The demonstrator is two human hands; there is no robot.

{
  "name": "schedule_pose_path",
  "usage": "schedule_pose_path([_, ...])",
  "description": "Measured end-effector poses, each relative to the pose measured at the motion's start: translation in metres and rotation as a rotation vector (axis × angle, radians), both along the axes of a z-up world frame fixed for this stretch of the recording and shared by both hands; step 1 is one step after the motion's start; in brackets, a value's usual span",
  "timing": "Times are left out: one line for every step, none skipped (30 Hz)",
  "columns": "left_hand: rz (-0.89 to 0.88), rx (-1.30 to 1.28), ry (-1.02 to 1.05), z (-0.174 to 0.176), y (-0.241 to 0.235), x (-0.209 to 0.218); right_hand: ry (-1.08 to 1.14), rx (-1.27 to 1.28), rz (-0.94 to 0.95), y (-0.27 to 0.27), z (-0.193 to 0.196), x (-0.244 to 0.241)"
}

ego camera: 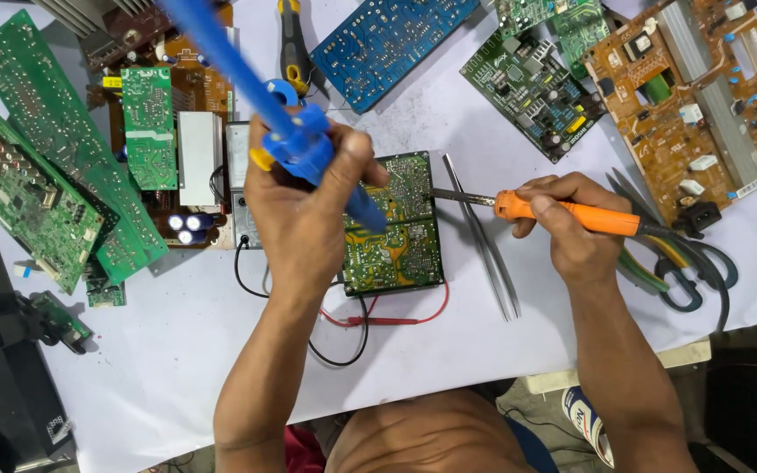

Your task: The person uses a soldering iron and a desoldering pump to remove solder from a green circuit board. They then use tweezers to adjust components on the board. The workspace contains multiple circuit boards, a multimeter, and various tools.

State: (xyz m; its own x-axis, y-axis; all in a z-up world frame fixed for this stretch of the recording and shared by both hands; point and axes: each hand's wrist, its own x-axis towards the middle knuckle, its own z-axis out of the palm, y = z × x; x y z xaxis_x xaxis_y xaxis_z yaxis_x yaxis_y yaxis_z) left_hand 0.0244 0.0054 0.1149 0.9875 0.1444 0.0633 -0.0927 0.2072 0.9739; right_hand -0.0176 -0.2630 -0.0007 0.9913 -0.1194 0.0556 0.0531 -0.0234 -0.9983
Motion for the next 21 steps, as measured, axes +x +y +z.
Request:
schedule_pose_path([0.0,0.001,0.0,-0.006,-0.005,0.005,0.0,0.001,0.0,0.001,0.0,0.001])
schedule_pose_path([0.121,-0.058,0.007,-0.012,-0.01,0.01,-0.006,-0.026,0.005,0.002,0.0,0.001])
schedule_pose_path([0.241,-0.119,0.012,-0.018,-0.016,0.016,-0.013,-0.056,0.01,0.002,0.001,0.002])
schedule_pose_path([0.24,-0.12,0.013,-0.025,-0.017,0.017,-0.013,-0.057,0.009,0.003,0.003,0.003])
schedule_pose_path([0.209,-0.171,-0.06,-0.033,-0.018,0.018,-0.015,-0.062,0.013,0.005,0.004,0.003])
schedule_pose_path([0.179,-0.223,-0.134,-0.04,-0.02,0.019,-0.017,-0.068,0.018,0.006,0.006,0.004])
schedule_pose_path([0.178,-0.224,-0.132,-0.043,-0.02,0.018,-0.016,-0.069,0.017,0.005,0.005,0.004])
schedule_pose_path([0.134,-0.323,-0.149,-0.046,-0.02,0.016,-0.007,-0.073,0.017,0.004,0.004,0.004])
schedule_pose_path([0.094,-0.418,-0.168,-0.048,-0.02,0.015,0.0,-0.074,0.022,0.004,0.003,0.005])
schedule_pose_path([0.098,-0.416,-0.168,-0.046,-0.02,0.013,0.001,-0.072,0.026,0.004,0.002,0.005])
schedule_pose_path([0.081,-0.444,-0.137,-0.044,-0.02,0.012,-0.006,-0.073,0.027,0.004,0.002,0.005])
schedule_pose_path([0.064,-0.472,-0.106,-0.042,-0.02,0.011,-0.012,-0.075,0.029,0.003,0.001,0.005])
schedule_pose_path([0.063,-0.473,-0.106,-0.044,-0.021,0.01,-0.012,-0.076,0.028,0.003,0.001,0.005])
schedule_pose_path([0.052,-0.464,-0.132,-0.046,-0.023,0.01,-0.028,-0.082,0.045,0.003,0.002,0.005])
schedule_pose_path([0.04,-0.454,-0.158,-0.048,-0.024,0.009,-0.043,-0.088,0.062,0.003,0.002,0.005])
schedule_pose_path([0.039,-0.454,-0.157,-0.047,-0.025,0.009,-0.043,-0.088,0.061,0.002,0.001,0.005])
schedule_pose_path([0.025,-0.438,-0.155,-0.046,-0.026,0.009,-0.061,-0.103,0.072,0.001,0.0,0.005])
schedule_pose_path([0.011,-0.423,-0.152,-0.045,-0.027,0.009,-0.079,-0.118,0.083,0.0,-0.001,0.005])
schedule_pose_path([0.01,-0.423,-0.151,-0.045,-0.027,0.009,-0.079,-0.118,0.082,-0.001,-0.002,0.005])
schedule_pose_path([0.009,-0.433,-0.161,-0.045,-0.028,0.009,-0.096,-0.116,0.093,-0.001,-0.003,0.006])
schedule_pose_path([0.008,-0.444,-0.172,-0.045,-0.029,0.009,-0.115,-0.114,0.105,-0.003,-0.004,0.007])
